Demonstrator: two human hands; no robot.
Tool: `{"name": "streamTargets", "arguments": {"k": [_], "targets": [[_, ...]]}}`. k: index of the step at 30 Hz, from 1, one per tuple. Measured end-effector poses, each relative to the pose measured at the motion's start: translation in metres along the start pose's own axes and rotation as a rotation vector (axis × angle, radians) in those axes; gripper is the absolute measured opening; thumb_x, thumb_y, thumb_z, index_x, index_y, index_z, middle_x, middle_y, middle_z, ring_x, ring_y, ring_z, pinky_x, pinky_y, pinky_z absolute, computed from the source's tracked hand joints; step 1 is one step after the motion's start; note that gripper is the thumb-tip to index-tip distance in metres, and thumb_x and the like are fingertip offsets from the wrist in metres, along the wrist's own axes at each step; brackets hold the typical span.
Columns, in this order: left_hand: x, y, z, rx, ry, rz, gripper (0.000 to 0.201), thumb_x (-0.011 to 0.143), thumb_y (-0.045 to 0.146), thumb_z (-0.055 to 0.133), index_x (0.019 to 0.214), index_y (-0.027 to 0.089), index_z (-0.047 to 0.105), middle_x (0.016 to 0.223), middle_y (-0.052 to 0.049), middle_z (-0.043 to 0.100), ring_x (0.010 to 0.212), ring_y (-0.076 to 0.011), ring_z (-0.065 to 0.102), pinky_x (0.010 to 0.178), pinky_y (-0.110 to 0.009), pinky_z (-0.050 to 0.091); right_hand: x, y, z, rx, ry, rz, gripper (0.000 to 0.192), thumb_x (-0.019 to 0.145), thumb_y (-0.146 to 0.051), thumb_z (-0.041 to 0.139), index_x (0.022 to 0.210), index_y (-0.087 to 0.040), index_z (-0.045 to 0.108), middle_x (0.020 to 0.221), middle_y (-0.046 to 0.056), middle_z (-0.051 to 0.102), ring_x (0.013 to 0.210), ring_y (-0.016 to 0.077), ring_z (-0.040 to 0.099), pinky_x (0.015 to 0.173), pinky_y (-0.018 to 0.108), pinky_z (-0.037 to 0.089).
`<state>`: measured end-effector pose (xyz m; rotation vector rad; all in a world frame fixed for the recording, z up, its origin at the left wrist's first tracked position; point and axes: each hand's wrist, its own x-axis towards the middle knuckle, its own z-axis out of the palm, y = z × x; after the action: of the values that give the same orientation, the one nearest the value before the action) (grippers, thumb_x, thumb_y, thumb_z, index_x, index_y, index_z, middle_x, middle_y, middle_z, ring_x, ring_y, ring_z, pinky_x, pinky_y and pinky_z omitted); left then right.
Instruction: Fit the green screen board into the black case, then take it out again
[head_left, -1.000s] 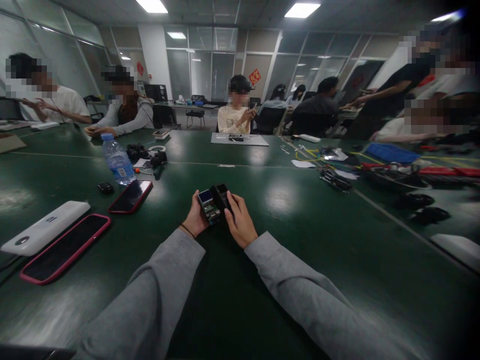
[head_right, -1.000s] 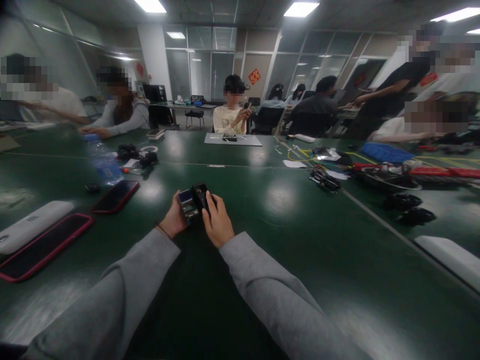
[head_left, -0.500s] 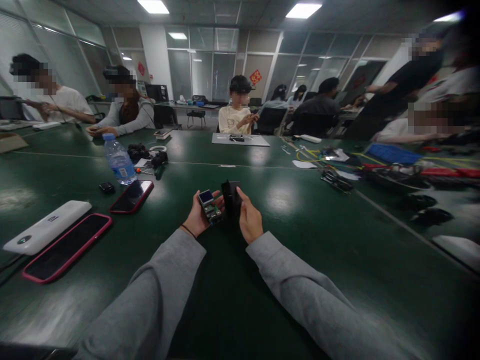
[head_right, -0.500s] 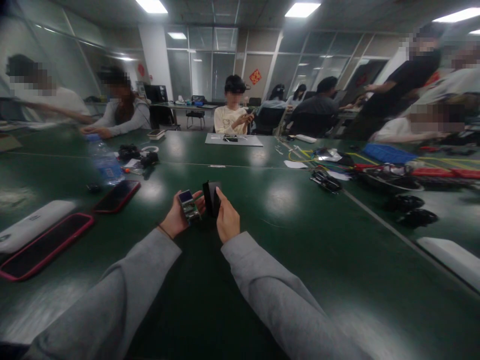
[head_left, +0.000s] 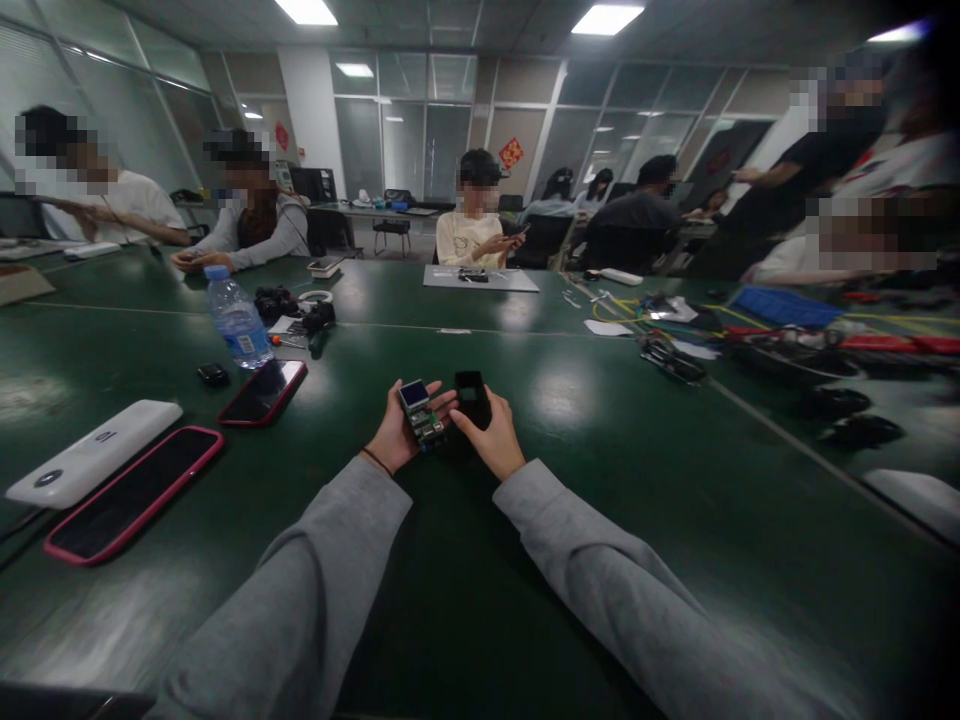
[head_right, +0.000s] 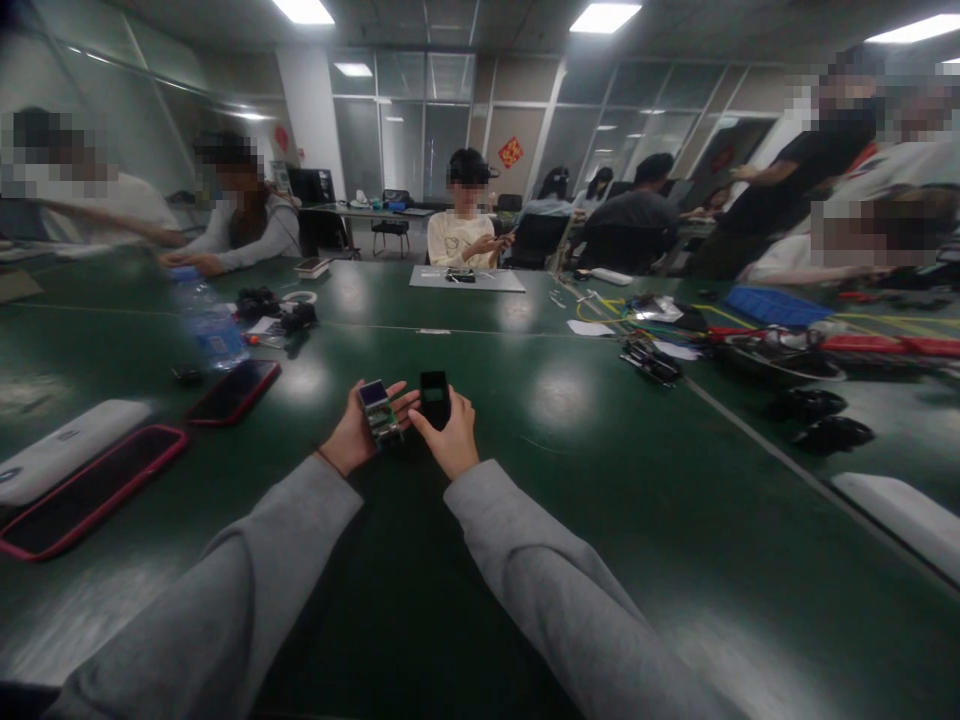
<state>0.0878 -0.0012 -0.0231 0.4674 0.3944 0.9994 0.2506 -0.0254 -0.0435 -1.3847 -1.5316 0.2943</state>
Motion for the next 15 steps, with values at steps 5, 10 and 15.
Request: {"name": "streamTargets", "arguments": {"k": [5,10,15], "targets": [[-0.001,0.0,0.0,-0.006,-0.017,-0.006,0.066,0.083,0.061,0.033,0.127,0.013,0.047,0.121,-0.018,0.056,0.109,-0.0285,0.056,0.087,-0.041,0.045,-0.001,0.007,0.002,-0.082,0.01,-0.052,0.069,0.069,-0.038,0.063,0.127,-0.009,0.042,0.116,0.016,0.047,0.113,0.0261,0.043,0.099,0.044,0.037],[0.0,0.0,-0.001,-0.044,-0.015,0.007,0.065,0.083,0.06,0.034,0.126,0.013,0.047,0.123,-0.018,0.054,0.11,-0.0282,0.054,0.089,-0.041,0.044,0.001,0.013,0.002,-0.141,0.038,-0.109,0.056,0.073,-0.031,0.055,0.124,-0.01,0.045,0.114,0.015,0.052,0.107,0.0251,0.049,0.095,0.043,0.041],[0.0,0.001,-0.004,-0.073,-0.014,0.012,0.065,0.082,0.06,0.037,0.126,0.014,0.046,0.127,-0.018,0.051,0.113,-0.028,0.052,0.091,-0.041,0.042,0.03,0.056,-0.055,-0.273,0.216,-0.123,0.057,0.075,-0.038,0.053,0.124,-0.009,0.048,0.114,0.015,0.055,0.106,0.0244,0.052,0.093,0.04,0.042]]}}
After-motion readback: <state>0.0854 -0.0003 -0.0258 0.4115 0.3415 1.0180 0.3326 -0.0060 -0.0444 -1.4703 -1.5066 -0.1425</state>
